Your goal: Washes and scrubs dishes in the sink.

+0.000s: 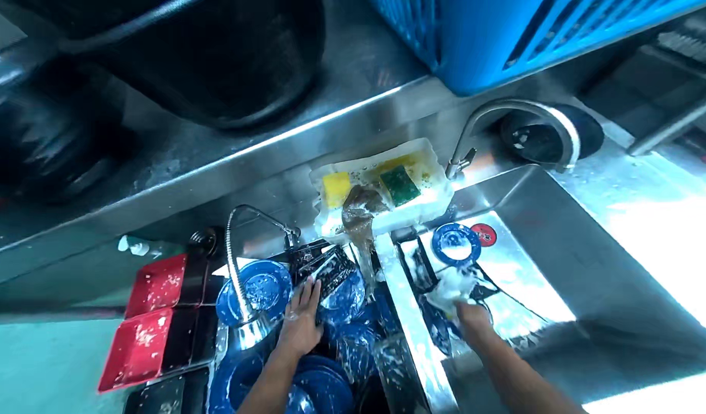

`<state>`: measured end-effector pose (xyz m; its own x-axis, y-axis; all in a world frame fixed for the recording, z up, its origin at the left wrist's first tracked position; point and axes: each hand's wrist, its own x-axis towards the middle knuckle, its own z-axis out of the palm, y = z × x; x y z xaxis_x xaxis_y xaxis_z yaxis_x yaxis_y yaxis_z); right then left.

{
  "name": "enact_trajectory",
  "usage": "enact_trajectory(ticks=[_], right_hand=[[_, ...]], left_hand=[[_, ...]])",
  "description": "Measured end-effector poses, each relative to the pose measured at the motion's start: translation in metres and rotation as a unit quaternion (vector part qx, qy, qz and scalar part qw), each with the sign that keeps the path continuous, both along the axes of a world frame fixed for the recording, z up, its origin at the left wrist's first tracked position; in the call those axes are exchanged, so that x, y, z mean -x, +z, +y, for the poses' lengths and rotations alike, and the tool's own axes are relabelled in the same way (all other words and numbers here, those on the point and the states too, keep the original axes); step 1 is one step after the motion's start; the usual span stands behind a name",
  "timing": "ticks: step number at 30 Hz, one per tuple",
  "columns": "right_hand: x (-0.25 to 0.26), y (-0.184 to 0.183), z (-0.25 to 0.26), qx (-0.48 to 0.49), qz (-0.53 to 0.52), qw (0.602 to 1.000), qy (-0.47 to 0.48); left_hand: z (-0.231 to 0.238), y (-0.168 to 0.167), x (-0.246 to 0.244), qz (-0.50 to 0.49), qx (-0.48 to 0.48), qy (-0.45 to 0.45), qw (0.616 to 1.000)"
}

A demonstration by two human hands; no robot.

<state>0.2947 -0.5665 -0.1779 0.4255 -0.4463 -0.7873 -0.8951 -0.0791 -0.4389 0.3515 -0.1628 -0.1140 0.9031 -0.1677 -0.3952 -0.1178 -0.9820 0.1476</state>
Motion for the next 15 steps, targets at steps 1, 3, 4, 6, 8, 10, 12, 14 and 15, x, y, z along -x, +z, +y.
enact_trajectory(ticks=[1, 3, 4, 6, 8, 10, 12, 14, 15], right_hand=[[0.002, -0.008, 0.0, -0.029, 0.008, 0.999, 0.017], [0.003, 0.001, 0.016, -0.066, -0.018, 0.997, 0.035], [0.002, 0.016, 0.028, -0.063, -0.044, 0.997, 0.028], [-0.005, 0.061, 0.059, -0.007, -0.128, 0.992, 0.018], [-0.008, 0.103, 0.095, 0.021, -0.219, 0.975, 0.036], [-0.01, 0.129, 0.131, -0.012, -0.268, 0.959, 0.095], [-0.009, 0.139, 0.17, -0.051, -0.292, 0.936, 0.187], [-0.005, 0.143, 0.216, -0.057, -0.35, 0.885, 0.301], [-0.004, 0.139, 0.24, -0.038, -0.393, 0.842, 0.367]], left_hand=[[0.002, -0.001, -0.001, -0.031, -0.022, -0.02, 0.999], [0.005, -0.001, -0.001, -0.078, -0.059, -0.046, 0.994], [0.005, 0.001, 0.001, -0.071, -0.077, -0.052, 0.993], [0.004, 0.006, 0.003, -0.051, -0.091, -0.061, 0.993], [0.006, 0.009, 0.01, -0.104, -0.072, -0.054, 0.991], [0.007, 0.017, 0.017, -0.231, -0.03, -0.015, 0.972], [0.004, 0.035, 0.027, -0.277, 0.055, 0.075, 0.956], [-0.003, 0.059, 0.042, -0.246, 0.234, 0.245, 0.908], [-0.007, 0.07, 0.048, -0.229, 0.325, 0.33, 0.856]])
